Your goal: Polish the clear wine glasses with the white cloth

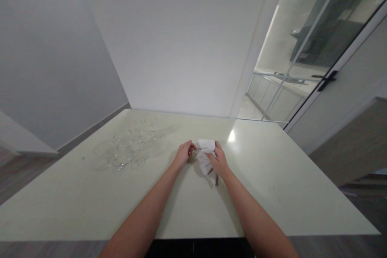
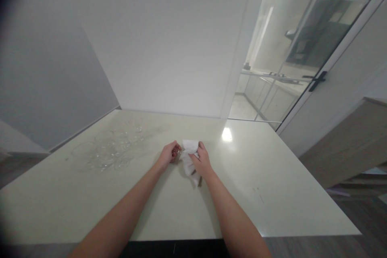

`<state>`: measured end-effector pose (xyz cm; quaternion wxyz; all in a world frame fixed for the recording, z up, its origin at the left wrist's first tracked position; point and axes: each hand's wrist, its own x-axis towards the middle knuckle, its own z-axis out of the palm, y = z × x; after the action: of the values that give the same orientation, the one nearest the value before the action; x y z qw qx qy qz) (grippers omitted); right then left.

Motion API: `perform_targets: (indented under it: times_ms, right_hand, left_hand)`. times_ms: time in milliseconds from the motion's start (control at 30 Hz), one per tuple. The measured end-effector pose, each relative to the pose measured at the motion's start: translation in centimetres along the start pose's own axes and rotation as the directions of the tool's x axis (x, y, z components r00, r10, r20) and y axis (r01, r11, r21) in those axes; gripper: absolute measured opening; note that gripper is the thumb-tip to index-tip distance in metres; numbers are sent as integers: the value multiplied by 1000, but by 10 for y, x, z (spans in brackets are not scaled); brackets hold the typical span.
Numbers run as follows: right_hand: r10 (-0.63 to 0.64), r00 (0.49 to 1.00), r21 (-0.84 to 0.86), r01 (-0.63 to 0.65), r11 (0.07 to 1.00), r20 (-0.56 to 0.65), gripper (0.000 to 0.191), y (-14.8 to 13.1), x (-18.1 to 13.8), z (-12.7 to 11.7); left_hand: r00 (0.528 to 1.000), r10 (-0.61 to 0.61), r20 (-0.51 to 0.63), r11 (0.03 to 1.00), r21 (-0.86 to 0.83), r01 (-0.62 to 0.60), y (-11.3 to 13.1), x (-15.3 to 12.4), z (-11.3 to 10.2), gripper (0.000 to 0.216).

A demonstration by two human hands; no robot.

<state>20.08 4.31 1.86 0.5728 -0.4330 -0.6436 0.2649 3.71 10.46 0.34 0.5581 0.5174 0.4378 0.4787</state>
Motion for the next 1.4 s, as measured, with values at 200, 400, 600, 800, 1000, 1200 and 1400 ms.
perform_targets:
  times_ms: [200, 400, 600, 800, 1000, 1200, 1400]
  right_hand:
    - [520, 830, 606, -310, 733, -204, 30, 14, 5, 12]
    - [465, 866, 662, -459, 592, 184, 27, 6, 2, 11]
    - [424, 868, 434, -497, 752, 260, 23, 5, -2, -5]
    - [231, 932, 257, -305, 917, 280, 14, 7, 5, -6]
    - [271, 942, 140, -301, 943, 197, 17, 27, 2, -4]
    - [298, 941, 165, -324, 932, 163, 31, 20, -4, -4]
    - [205, 944, 254, -271, 929, 257, 26, 11, 1, -6]
  left_hand:
    - [992, 109, -66, 991, -72, -114, 7, -5, 4, 42]
    - [972, 232, -31, 971, -49, -233, 13, -16, 1, 42]
    - [866, 495, 71, 842, 208, -499, 18, -27, -4, 42]
    - [895, 445, 18, 878, 190, -440, 15, -24, -3, 43]
    - [896, 443, 9, 878, 199, -436, 14, -20, -3, 43]
    - [899, 437, -20, 880, 215, -423, 14, -19, -3, 43]
    - [930, 368, -20, 919, 159, -361, 12, -18, -1, 43]
